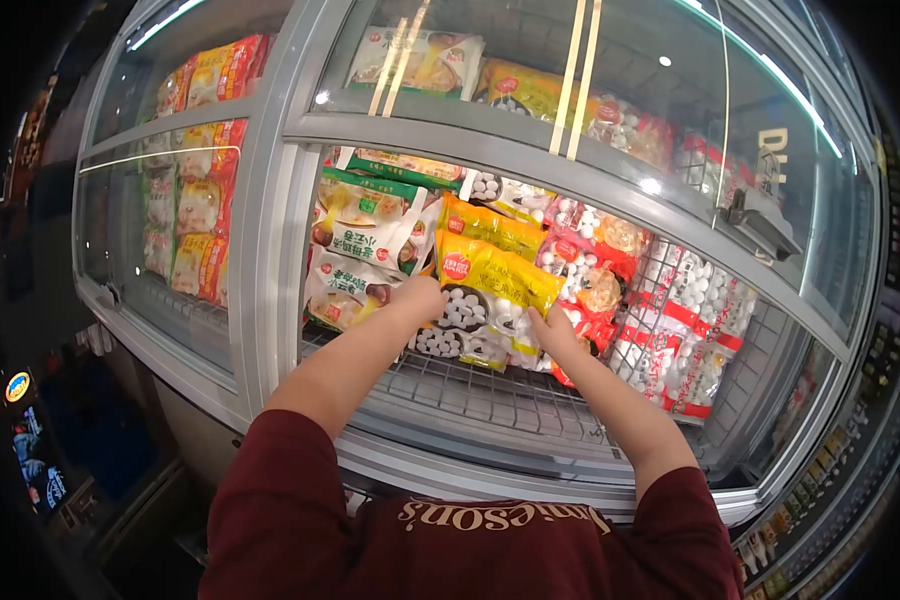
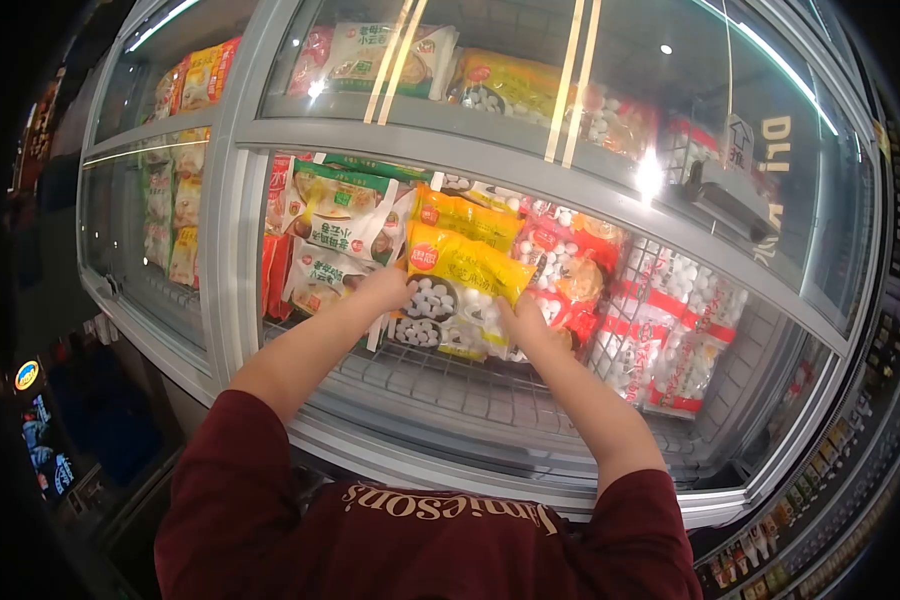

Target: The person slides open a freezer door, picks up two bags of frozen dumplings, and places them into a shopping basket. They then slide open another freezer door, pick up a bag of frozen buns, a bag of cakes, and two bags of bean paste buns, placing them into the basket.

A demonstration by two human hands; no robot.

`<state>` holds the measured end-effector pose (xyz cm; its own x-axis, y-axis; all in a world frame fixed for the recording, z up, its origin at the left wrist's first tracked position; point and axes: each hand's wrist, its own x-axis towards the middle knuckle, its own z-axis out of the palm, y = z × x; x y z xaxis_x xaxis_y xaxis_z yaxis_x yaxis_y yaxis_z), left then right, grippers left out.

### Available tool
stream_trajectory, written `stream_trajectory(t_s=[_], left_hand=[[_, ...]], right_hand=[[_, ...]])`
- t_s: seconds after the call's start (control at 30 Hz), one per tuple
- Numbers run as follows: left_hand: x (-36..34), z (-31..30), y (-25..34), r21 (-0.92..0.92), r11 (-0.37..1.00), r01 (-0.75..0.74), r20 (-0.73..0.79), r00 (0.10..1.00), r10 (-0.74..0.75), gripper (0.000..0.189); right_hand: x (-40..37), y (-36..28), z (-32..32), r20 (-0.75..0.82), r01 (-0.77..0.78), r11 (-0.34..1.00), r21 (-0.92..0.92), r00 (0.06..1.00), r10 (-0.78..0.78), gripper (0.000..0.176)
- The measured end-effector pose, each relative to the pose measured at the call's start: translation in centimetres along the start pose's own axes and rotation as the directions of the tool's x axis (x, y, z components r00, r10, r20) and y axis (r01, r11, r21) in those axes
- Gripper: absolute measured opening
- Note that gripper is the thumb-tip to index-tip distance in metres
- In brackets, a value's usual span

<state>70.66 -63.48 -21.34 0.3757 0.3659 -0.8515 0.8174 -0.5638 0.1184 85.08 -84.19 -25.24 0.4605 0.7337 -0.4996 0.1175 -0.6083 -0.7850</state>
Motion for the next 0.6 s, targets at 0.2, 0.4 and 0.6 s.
stream_trajectory(t_s=[0.2,0.4,0.6], left_hand=[[-2.8,1.6,0.3,0.211,0.978,-0.006,0.223,0.974,-0.042,0.037],[-2.1,2.1,0.3,0.202,0.973,0.115,0.292,0.941,-0.172,0.028],[1.4,8.7,-3.8,0.556,0.831,-0.017,0.269,0.949,-0.161,0.023]], right_hand=[[-3.2,3.6,3.6,0.439,-0.383,0.872,-0.304,0.757,0.485,0.037],[-2.4,2.9,4.3,0.403,-0.54,0.823,-0.175,0.723,0.561,0.042],[-1.2,2.0,6.7,0.26,-0.325,0.802,-0.5,0.827,0.498,0.046]])
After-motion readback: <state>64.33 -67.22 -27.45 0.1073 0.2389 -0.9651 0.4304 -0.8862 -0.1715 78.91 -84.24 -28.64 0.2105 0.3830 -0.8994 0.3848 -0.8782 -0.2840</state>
